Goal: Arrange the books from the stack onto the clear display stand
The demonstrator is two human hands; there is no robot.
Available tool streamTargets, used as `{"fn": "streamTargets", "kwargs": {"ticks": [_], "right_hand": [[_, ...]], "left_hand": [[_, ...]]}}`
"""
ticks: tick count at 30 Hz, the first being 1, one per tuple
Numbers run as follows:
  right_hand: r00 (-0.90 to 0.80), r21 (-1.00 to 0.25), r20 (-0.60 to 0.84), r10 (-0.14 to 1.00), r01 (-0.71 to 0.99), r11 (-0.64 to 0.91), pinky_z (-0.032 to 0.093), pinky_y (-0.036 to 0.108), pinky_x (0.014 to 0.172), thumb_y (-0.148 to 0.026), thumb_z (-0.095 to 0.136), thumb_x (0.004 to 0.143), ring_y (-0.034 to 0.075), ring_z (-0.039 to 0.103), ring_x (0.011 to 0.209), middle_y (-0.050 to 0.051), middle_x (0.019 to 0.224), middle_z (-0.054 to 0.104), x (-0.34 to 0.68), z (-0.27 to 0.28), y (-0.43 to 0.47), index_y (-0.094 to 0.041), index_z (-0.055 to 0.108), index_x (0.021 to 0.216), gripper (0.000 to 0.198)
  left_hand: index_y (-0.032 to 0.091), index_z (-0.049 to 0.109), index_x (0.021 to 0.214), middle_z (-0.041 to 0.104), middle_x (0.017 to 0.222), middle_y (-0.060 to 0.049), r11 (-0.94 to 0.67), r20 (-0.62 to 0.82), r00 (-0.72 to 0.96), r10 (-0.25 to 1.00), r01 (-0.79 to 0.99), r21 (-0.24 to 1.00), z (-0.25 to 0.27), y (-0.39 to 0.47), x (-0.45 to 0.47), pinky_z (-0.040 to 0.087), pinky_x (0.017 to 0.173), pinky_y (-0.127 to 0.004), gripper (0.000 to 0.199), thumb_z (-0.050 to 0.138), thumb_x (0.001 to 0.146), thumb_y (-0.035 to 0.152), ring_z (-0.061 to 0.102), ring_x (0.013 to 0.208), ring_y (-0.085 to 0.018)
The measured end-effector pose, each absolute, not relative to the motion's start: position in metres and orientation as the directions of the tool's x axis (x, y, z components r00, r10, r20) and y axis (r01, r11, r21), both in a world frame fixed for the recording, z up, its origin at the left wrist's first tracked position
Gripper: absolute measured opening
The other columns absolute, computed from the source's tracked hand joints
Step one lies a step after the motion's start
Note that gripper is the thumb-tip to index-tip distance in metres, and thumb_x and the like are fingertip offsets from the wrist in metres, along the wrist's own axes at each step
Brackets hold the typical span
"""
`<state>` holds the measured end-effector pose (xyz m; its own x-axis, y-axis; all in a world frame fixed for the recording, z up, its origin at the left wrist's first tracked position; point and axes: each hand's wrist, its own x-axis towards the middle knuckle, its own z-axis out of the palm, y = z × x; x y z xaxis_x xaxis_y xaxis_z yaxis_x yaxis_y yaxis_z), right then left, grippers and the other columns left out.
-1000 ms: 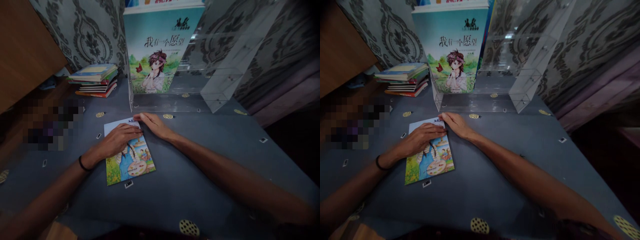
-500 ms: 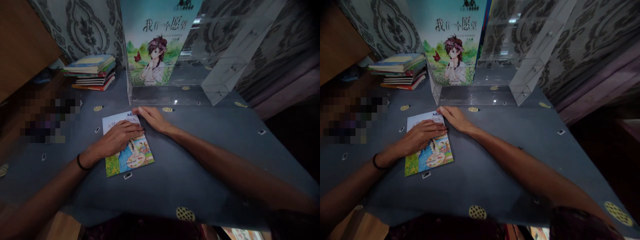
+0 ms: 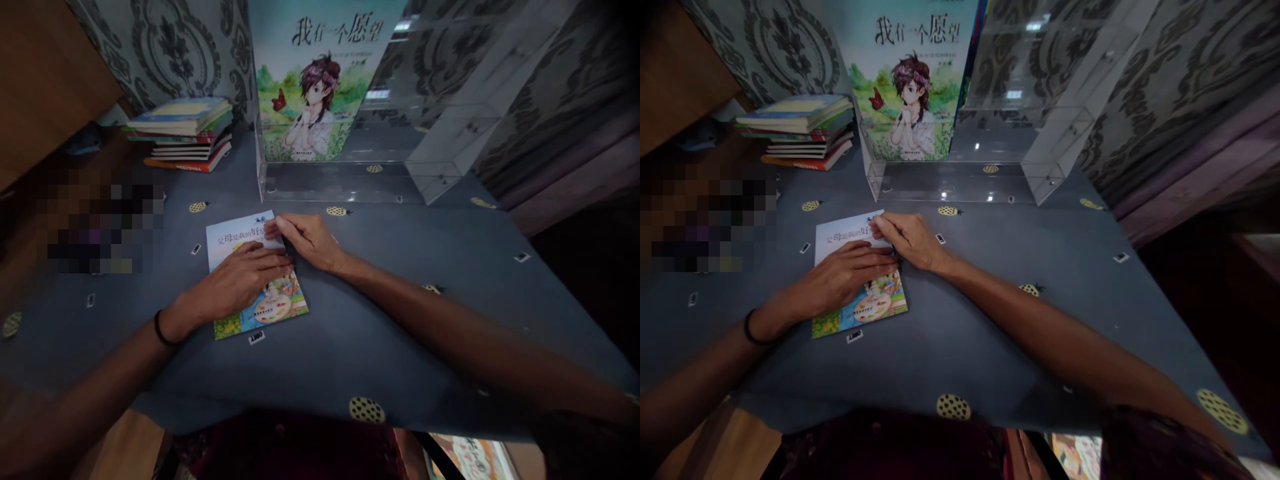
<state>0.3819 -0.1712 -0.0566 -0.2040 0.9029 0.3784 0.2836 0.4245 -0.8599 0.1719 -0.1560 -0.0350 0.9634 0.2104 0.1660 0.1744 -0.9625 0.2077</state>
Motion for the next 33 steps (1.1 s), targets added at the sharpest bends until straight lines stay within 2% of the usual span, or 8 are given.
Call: {"fn": "streamTargets", "kwargs": {"ticks": [5,12,18,23,28,33], "right_hand": [[-0.201,-0.907,0.327,0.923,0.208,0.367,0.060,0.037,0.088,-0.067,0.041,0.100,0.022,0.075,0.096,0.009,0.099,0.078,0.382,-0.057,-0.188,-0.017,0.075,0.104,0.061],[-0.185,-0.939,0.283,0.941,0.144,0.311,0.061,0.040,0.089,-0.067,0.044,0.099,0.023,0.075,0.095,0.011,0.102,0.078,0.382,-0.058,-0.191,-0.015,0.075,0.105,0.060],[-0.192,-0.944,0.296,0.936,0.091,0.317,0.060,0.039,0.088,-0.067,0.046,0.099,0.022,0.076,0.093,0.011,0.099,0.078,0.382,-0.061,-0.189,-0.014,0.073,0.103,0.059],[-0.192,-0.942,0.298,0.935,0.101,0.321,0.060,0.039,0.088,-0.067,0.046,0.099,0.021,0.075,0.092,0.011,0.100,0.078,0.382,-0.061,-0.189,-0.015,0.073,0.103,0.059],[-0.200,-0.945,0.284,0.938,0.107,0.309,0.060,0.040,0.090,-0.068,0.045,0.099,0.021,0.075,0.094,0.011,0.102,0.078,0.382,-0.061,-0.189,-0.015,0.073,0.105,0.060],[-0.201,-0.937,0.288,0.936,0.143,0.319,0.059,0.039,0.090,-0.070,0.044,0.098,0.021,0.075,0.094,0.010,0.103,0.078,0.382,-0.060,-0.190,-0.015,0.073,0.105,0.062]], "left_hand": [[0.026,0.065,0.131,0.070,0.135,-0.002,-0.942,0.171,0.972,0.165,0.103,0.320,-0.031,-0.160,0.171,0.034,0.119,-0.047,0.041,0.043,0.101,0.010,0.058,0.133,-0.020],[0.022,0.060,0.137,0.068,0.137,-0.007,-0.969,0.164,0.971,0.176,0.142,0.202,-0.039,-0.170,0.172,0.033,0.118,-0.052,0.041,0.044,0.101,0.010,0.055,0.136,-0.024],[0.025,0.061,0.135,0.067,0.139,-0.003,-0.952,0.135,0.985,0.107,0.062,0.301,-0.036,-0.177,0.169,0.031,0.121,-0.049,0.044,0.042,0.099,0.009,0.054,0.139,-0.020],[0.021,0.056,0.141,0.063,0.144,-0.005,-0.965,0.092,0.991,0.097,0.071,0.253,-0.032,-0.183,0.171,0.031,0.120,-0.053,0.055,0.042,0.092,0.000,0.050,0.143,-0.022],[0.022,0.056,0.140,0.060,0.148,-0.002,-0.967,0.069,0.994,0.081,0.062,0.245,-0.031,-0.192,0.167,0.028,0.123,-0.053,0.057,0.046,0.089,-0.001,0.042,0.148,-0.022],[0.021,0.046,0.149,0.054,0.154,-0.003,-0.984,0.036,0.990,0.134,0.129,0.126,-0.028,-0.211,0.162,0.024,0.125,-0.053,0.066,0.046,0.087,-0.001,0.038,0.151,-0.022]]}}
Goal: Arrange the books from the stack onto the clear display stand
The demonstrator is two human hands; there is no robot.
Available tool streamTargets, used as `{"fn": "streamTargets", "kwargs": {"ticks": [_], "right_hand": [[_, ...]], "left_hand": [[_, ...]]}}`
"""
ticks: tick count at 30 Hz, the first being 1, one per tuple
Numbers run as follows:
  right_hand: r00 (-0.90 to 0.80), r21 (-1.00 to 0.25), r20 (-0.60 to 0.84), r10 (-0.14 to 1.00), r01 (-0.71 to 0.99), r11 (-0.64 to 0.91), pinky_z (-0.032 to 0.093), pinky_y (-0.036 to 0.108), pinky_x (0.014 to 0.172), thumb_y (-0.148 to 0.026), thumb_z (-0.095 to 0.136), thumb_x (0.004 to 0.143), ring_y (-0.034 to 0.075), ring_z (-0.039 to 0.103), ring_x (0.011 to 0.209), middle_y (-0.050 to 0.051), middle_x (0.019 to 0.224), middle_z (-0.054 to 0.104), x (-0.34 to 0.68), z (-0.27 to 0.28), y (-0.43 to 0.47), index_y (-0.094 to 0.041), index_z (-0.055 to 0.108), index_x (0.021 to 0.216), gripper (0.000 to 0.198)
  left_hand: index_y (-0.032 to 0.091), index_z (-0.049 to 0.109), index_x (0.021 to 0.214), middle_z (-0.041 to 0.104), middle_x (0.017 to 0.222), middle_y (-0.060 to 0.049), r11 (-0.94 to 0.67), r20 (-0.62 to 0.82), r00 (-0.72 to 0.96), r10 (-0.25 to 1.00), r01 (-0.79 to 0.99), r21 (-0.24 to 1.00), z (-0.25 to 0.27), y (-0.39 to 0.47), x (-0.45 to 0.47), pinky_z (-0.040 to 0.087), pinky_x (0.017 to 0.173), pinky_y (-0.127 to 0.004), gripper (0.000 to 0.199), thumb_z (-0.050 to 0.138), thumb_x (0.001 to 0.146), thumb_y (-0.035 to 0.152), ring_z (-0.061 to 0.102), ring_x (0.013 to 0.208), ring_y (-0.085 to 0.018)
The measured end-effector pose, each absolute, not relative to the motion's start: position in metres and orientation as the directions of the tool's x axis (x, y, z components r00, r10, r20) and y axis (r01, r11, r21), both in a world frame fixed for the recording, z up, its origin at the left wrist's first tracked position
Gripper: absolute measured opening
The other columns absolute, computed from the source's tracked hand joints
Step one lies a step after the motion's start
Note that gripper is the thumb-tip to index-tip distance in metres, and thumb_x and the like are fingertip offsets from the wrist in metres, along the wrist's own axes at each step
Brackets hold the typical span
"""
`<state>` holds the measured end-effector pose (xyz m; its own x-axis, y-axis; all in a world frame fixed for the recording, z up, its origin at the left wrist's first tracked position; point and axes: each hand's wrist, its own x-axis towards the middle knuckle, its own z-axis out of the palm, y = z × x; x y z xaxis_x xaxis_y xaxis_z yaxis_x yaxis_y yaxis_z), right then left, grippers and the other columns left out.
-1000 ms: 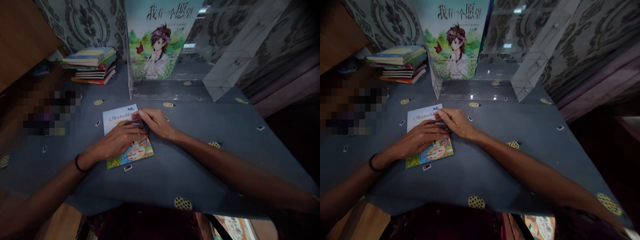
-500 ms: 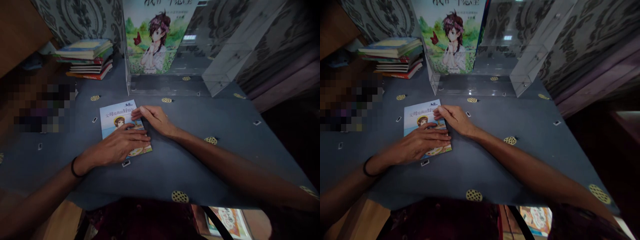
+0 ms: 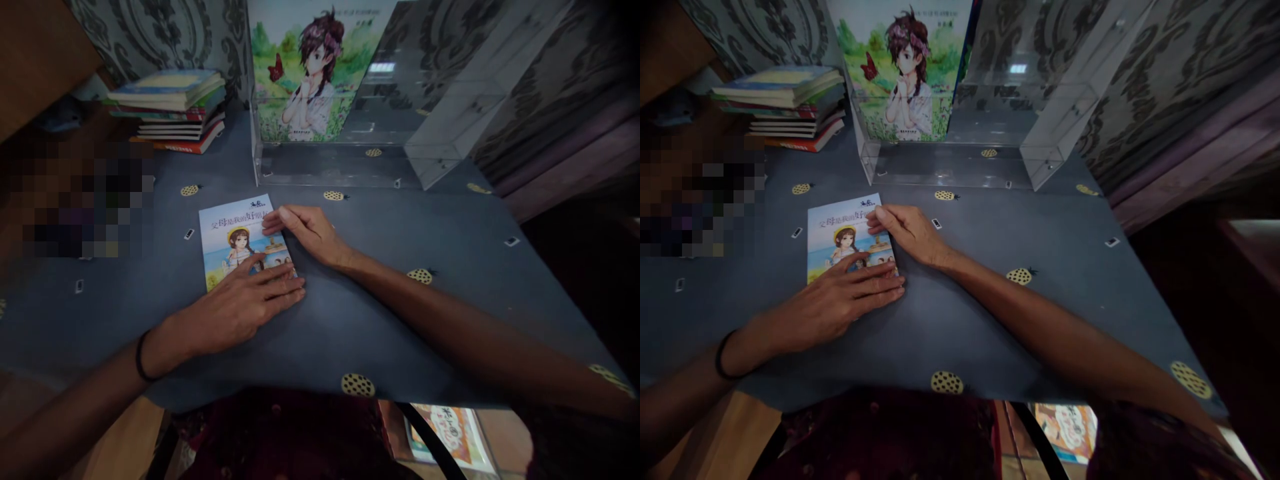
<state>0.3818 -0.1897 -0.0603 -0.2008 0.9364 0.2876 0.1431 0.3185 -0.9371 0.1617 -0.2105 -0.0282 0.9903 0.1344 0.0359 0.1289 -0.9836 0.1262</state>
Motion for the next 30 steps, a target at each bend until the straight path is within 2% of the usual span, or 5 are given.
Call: {"fn": "streamTargets", "kwargs": {"ticks": [5,10,18,24,30], "right_hand": [[-0.202,-0.920,0.309,0.929,0.185,0.346,0.059,0.038,0.089,-0.070,0.043,0.099,0.021,0.075,0.094,0.009,0.100,0.079,0.381,-0.060,-0.192,-0.017,0.073,0.104,0.061],[-0.205,-0.902,0.329,0.922,0.222,0.371,0.058,0.038,0.090,-0.069,0.043,0.099,0.020,0.075,0.093,0.008,0.098,0.079,0.380,-0.061,-0.193,-0.017,0.072,0.103,0.060],[-0.218,-0.890,0.344,0.913,0.234,0.391,0.058,0.040,0.090,-0.065,0.043,0.101,0.022,0.075,0.093,0.008,0.098,0.079,0.380,-0.062,-0.194,-0.018,0.074,0.104,0.056],[-0.224,-0.876,0.356,0.907,0.259,0.408,0.057,0.037,0.089,-0.063,0.044,0.102,0.021,0.075,0.094,0.007,0.098,0.078,0.380,-0.063,-0.194,-0.020,0.075,0.104,0.053],[-0.231,-0.869,0.342,0.911,0.292,0.400,0.057,0.038,0.091,-0.063,0.043,0.102,0.021,0.074,0.096,0.007,0.098,0.077,0.379,-0.061,-0.195,-0.021,0.075,0.104,0.054]], "left_hand": [[0.012,0.049,0.146,0.053,0.154,-0.011,-0.966,0.044,0.966,0.254,0.256,-0.041,-0.028,-0.247,0.165,0.030,0.122,-0.053,0.054,0.047,0.093,0.008,0.043,0.147,-0.027],[0.002,0.056,0.140,0.061,0.144,-0.019,-0.866,0.162,0.880,0.446,0.470,-0.170,-0.038,-0.289,0.179,0.043,0.112,-0.046,0.048,0.042,0.096,0.010,0.055,0.136,-0.029],[0.002,0.060,0.136,0.067,0.133,-0.019,-0.734,0.248,0.737,0.629,0.668,-0.122,-0.041,-0.316,0.192,0.051,0.099,-0.042,0.045,0.042,0.095,0.008,0.061,0.118,-0.027],[0.000,0.057,0.138,0.068,0.126,-0.018,-0.690,0.268,0.687,0.676,0.717,-0.100,-0.044,-0.326,0.192,0.051,0.096,-0.041,0.045,0.044,0.096,0.007,0.061,0.111,-0.026],[0.001,0.056,0.139,0.066,0.129,-0.020,-0.690,0.265,0.673,0.690,0.722,-0.039,-0.045,-0.327,0.181,0.048,0.099,-0.044,0.047,0.041,0.094,0.006,0.058,0.115,-0.028]]}}
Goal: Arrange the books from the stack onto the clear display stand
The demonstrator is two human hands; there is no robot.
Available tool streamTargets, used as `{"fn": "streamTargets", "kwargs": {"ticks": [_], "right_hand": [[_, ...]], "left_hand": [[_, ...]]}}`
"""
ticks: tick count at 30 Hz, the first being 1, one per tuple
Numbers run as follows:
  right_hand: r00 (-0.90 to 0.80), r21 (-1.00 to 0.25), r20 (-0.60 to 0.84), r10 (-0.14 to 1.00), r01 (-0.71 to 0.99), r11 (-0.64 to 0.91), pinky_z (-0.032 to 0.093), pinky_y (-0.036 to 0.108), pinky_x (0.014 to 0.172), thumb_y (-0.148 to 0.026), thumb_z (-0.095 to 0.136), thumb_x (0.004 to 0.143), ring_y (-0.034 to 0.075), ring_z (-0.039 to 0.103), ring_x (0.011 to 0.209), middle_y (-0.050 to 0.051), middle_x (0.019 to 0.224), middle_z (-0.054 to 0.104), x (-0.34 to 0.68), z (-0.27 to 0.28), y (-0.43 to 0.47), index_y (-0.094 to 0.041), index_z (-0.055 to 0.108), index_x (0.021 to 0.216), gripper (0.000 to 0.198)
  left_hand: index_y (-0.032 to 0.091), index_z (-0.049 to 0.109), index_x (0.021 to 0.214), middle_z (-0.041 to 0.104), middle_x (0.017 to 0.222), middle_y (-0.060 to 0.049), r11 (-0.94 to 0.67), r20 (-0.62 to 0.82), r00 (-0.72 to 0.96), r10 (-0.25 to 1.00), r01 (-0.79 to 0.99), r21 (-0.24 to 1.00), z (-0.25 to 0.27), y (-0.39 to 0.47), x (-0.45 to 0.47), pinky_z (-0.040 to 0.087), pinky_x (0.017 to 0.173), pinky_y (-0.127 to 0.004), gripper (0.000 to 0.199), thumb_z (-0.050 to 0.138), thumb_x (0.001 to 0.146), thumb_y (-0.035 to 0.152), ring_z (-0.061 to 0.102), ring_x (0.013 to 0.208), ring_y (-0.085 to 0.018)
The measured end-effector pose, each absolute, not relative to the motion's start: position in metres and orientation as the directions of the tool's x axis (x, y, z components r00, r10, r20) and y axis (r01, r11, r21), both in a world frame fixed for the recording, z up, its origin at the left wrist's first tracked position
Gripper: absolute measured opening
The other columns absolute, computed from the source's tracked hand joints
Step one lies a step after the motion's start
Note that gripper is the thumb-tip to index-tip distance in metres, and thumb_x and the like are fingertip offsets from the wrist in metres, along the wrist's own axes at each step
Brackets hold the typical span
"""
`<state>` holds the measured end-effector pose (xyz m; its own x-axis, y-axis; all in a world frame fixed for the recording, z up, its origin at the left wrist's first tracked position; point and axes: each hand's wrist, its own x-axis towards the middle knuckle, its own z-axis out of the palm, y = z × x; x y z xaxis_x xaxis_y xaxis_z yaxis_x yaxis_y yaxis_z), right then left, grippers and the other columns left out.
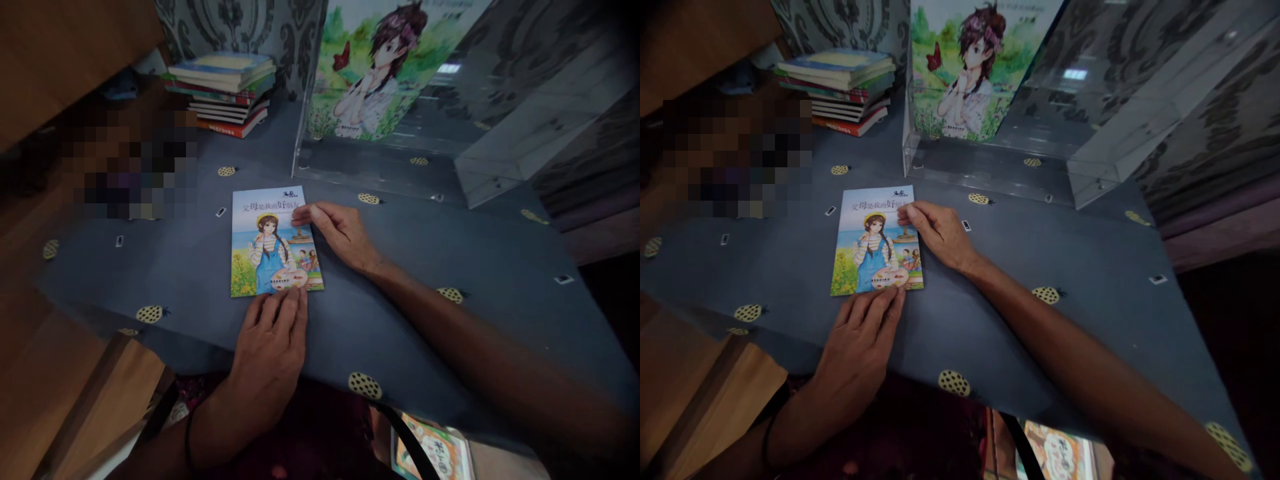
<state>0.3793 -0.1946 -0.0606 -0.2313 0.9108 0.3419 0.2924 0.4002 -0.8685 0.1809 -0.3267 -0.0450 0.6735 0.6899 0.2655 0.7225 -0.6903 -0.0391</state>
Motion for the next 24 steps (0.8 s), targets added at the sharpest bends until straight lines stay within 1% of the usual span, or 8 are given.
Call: {"fn": "streamTargets", "kwargs": {"ticks": [3,6,9,15,18,20,21,24], "right_hand": [[-0.233,-0.870,0.336,0.912,0.293,0.396,0.057,0.039,0.092,-0.064,0.043,0.101,0.021,0.074,0.097,0.007,0.099,0.077,0.380,-0.061,-0.194,-0.021,0.075,0.103,0.053],[-0.228,-0.874,0.338,0.913,0.284,0.395,0.057,0.040,0.092,-0.063,0.044,0.101,0.022,0.074,0.096,0.007,0.098,0.078,0.379,-0.061,-0.194,-0.022,0.075,0.103,0.052],[-0.212,-0.873,0.335,0.918,0.296,0.387,0.057,0.042,0.093,-0.063,0.045,0.101,0.023,0.075,0.096,0.007,0.099,0.078,0.378,-0.062,-0.195,-0.022,0.075,0.104,0.051],[-0.211,-0.866,0.346,0.914,0.303,0.398,0.058,0.042,0.091,-0.063,0.044,0.101,0.023,0.075,0.094,0.008,0.100,0.079,0.379,-0.062,-0.194,-0.021,0.074,0.104,0.052],[-0.223,-0.845,0.353,0.909,0.340,0.412,0.057,0.043,0.091,-0.058,0.042,0.104,0.024,0.075,0.095,0.008,0.099,0.079,0.381,-0.059,-0.194,-0.021,0.074,0.105,0.049],[-0.248,-0.790,0.382,0.890,0.412,0.454,0.057,0.045,0.091,-0.052,0.041,0.106,0.025,0.073,0.097,0.009,0.103,0.078,0.378,-0.056,-0.200,-0.021,0.073,0.107,0.044],[-0.281,-0.738,0.413,0.866,0.454,0.499,0.056,0.046,0.091,-0.048,0.041,0.106,0.026,0.072,0.099,0.010,0.105,0.078,0.374,-0.055,-0.207,-0.021,0.073,0.109,0.041],[-0.460,-0.494,0.501,0.733,0.543,0.679,0.054,0.048,0.093,-0.034,0.042,0.106,0.028,0.068,0.105,0.014,0.111,0.075,0.353,-0.050,-0.238,-0.018,0.071,0.116,0.035]], "left_hand": [[0.000,0.058,0.136,0.067,0.129,-0.020,-0.672,0.281,0.651,0.705,0.740,-0.028,-0.045,-0.329,0.171,0.045,0.100,-0.046,0.047,0.039,0.093,0.006,0.057,0.116,-0.029],[0.003,0.057,0.137,0.068,0.130,-0.017,-0.659,0.281,0.639,0.716,0.751,-0.027,-0.045,-0.329,0.166,0.042,0.103,-0.046,0.049,0.039,0.092,0.004,0.056,0.117,-0.028],[0.001,0.056,0.137,0.068,0.129,-0.017,-0.661,0.280,0.639,0.717,0.750,-0.020,-0.043,-0.328,0.161,0.040,0.104,-0.045,0.050,0.041,0.089,0.004,0.056,0.116,-0.028],[-0.001,0.052,0.140,0.067,0.128,-0.018,-0.639,0.290,0.617,0.732,0.769,-0.024,-0.045,-0.331,0.150,0.042,0.100,-0.047,0.054,0.041,0.087,-0.002,0.056,0.112,-0.029],[0.003,0.053,0.139,0.067,0.128,-0.017,-0.642,0.287,0.606,0.742,0.765,0.043,-0.045,-0.327,0.142,0.046,0.098,-0.046,0.052,0.040,0.089,-0.002,0.058,0.111,-0.028],[0.009,0.057,0.136,0.069,0.123,-0.014,-0.624,0.291,0.570,0.768,0.768,0.144,-0.041,-0.317,0.131,0.050,0.092,-0.043,0.049,0.038,0.092,-0.002,0.060,0.108,-0.026],[0.012,0.058,0.134,0.069,0.120,-0.012,-0.608,0.297,0.543,0.785,0.766,0.207,-0.038,-0.309,0.123,0.051,0.089,-0.041,0.047,0.037,0.094,0.000,0.060,0.105,-0.024],[0.018,0.058,0.136,0.068,0.119,-0.009,-0.588,0.306,0.504,0.808,0.722,0.364,-0.026,-0.286,0.099,0.053,0.093,-0.039,0.042,0.039,0.100,0.007,0.062,0.105,-0.021]]}}
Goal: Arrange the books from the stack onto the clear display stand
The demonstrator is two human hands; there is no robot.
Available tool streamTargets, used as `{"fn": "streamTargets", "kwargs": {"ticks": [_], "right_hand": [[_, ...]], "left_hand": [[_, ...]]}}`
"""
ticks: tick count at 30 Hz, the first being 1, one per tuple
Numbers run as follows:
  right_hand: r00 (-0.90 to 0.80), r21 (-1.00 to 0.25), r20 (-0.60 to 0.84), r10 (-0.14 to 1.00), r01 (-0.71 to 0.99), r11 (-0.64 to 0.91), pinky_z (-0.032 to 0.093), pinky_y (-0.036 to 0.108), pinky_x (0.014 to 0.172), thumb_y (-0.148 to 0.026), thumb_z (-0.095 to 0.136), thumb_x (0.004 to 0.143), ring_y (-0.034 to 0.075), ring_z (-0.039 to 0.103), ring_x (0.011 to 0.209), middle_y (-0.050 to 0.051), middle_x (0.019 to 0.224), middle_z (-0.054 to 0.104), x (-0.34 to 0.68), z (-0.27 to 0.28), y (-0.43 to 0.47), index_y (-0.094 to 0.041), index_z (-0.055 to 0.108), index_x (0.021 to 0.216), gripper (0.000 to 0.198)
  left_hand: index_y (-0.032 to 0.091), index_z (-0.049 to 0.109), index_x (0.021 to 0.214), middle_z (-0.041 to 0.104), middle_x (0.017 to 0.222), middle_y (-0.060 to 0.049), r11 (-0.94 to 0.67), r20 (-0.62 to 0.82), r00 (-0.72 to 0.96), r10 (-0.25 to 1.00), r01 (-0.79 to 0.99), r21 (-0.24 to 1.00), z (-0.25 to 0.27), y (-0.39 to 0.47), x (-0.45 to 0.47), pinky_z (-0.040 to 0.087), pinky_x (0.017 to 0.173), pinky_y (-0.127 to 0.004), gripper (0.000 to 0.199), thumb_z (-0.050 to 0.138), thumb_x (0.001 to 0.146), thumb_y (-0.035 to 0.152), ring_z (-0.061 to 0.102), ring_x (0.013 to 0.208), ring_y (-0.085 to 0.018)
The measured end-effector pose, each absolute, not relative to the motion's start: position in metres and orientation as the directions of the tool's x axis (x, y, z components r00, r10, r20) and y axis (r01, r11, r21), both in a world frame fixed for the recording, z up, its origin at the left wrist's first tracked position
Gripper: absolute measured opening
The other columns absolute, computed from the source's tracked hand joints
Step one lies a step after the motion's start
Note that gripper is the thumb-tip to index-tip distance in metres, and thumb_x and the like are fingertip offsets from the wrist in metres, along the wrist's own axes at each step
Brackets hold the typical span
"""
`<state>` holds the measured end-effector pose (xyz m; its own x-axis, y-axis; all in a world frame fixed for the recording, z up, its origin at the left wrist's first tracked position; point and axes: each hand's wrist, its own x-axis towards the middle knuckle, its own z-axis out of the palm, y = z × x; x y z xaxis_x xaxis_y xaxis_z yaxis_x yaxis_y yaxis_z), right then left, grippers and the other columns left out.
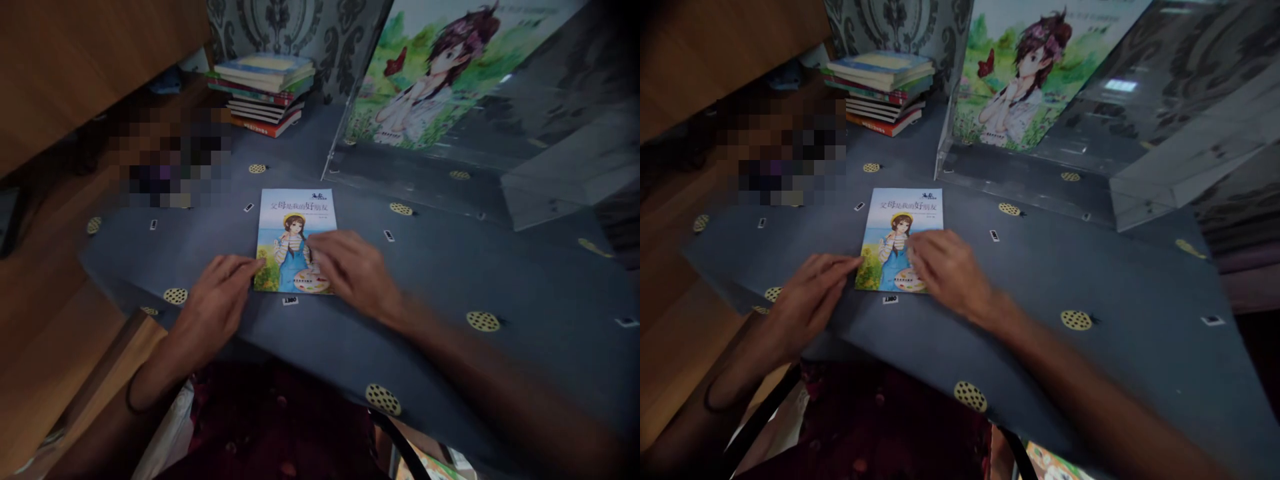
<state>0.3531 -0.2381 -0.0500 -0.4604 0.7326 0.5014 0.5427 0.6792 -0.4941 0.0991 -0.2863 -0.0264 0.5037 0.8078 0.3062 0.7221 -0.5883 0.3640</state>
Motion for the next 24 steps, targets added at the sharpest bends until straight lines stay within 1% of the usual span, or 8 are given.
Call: {"fn": "streamTargets", "kwargs": {"ticks": [2,4,7,10,14,17,21,24], "right_hand": [[-0.577,-0.347,0.466,0.671,0.578,0.738,0.054,0.047,0.090,-0.031,0.043,0.106,0.029,0.065,0.100,0.016,0.108,0.072,0.334,-0.048,-0.265,-0.013,0.070,0.120,0.035],[-0.661,-0.254,0.385,0.644,0.596,0.762,0.054,0.048,0.086,-0.035,0.051,0.103,0.030,0.062,0.096,0.017,0.105,0.069,0.317,-0.047,-0.288,-0.009,0.065,0.128,0.039],[-0.659,-0.192,0.292,0.693,0.670,0.717,0.053,0.049,0.085,-0.040,0.055,0.101,0.031,0.059,0.096,0.019,0.108,0.067,0.300,-0.046,-0.307,-0.008,0.059,0.138,0.050],[-0.634,-0.145,0.249,0.733,0.723,0.675,0.052,0.046,0.084,-0.046,0.057,0.100,0.030,0.058,0.096,0.017,0.105,0.067,0.295,-0.046,-0.308,-0.011,0.059,0.138,0.052],[-0.636,-0.112,0.230,0.737,0.735,0.669,0.052,0.042,0.080,-0.050,0.061,0.097,0.029,0.058,0.093,0.014,0.098,0.067,0.291,-0.046,-0.305,-0.013,0.062,0.135,0.053],[-0.632,-0.105,0.211,0.745,0.744,0.660,0.051,0.041,0.080,-0.050,0.060,0.098,0.029,0.058,0.094,0.014,0.098,0.067,0.288,-0.045,-0.305,-0.015,0.062,0.135,0.051],[-0.633,-0.130,0.206,0.746,0.738,0.663,0.052,0.042,0.081,-0.047,0.065,0.096,0.030,0.058,0.095,0.014,0.100,0.067,0.289,-0.042,-0.306,-0.011,0.060,0.137,0.055],[-0.615,-0.144,0.227,0.755,0.745,0.651,0.052,0.043,0.084,-0.043,0.063,0.097,0.030,0.058,0.097,0.014,0.102,0.067,0.293,-0.043,-0.308,-0.011,0.060,0.137,0.051]], "left_hand": [[0.020,0.058,0.137,0.066,0.123,-0.008,-0.602,0.297,0.523,0.799,0.685,0.412,-0.023,-0.277,0.088,0.051,0.100,-0.040,0.042,0.040,0.101,0.008,0.061,0.111,-0.020],[0.021,0.058,0.137,0.064,0.129,-0.009,-0.612,0.278,0.547,0.790,0.667,0.426,-0.025,-0.274,0.084,0.050,0.105,-0.042,0.041,0.042,0.102,0.010,0.059,0.118,-0.021],[0.020,0.057,0.138,0.062,0.135,-0.011,-0.608,0.265,0.550,0.792,0.674,0.419,-0.033,-0.278,0.086,0.048,0.108,-0.046,0.038,0.044,0.103,0.014,0.056,0.126,-0.024],[0.018,0.056,0.138,0.061,0.138,-0.013,-0.607,0.271,0.545,0.793,0.671,0.425,-0.040,-0.283,0.087,0.049,0.109,-0.047,0.039,0.044,0.102,0.013,0.054,0.130,-0.025],[0.018,0.056,0.138,0.062,0.140,-0.013,-0.611,0.287,0.540,0.791,0.674,0.416,-0.044,-0.286,0.085,0.050,0.108,-0.047,0.040,0.043,0.101,0.009,0.054,0.134,-0.024],[0.016,0.055,0.140,0.062,0.141,-0.014,-0.628,0.311,0.546,0.778,0.699,0.341,-0.049,-0.290,0.084,0.050,0.109,-0.046,0.043,0.043,0.099,0.007,0.053,0.137,-0.025],[0.016,0.046,0.150,0.060,0.144,-0.016,-0.629,0.300,0.559,0.773,0.738,0.246,-0.056,-0.300,0.085,0.049,0.110,-0.050,0.054,0.041,0.097,0.006,0.051,0.140,-0.028],[0.016,0.042,0.153,0.058,0.147,-0.016,-0.620,0.282,0.563,0.777,0.761,0.191,-0.059,-0.305,0.086,0.048,0.111,-0.051,0.056,0.038,0.097,0.006,0.050,0.142,-0.028]]}}
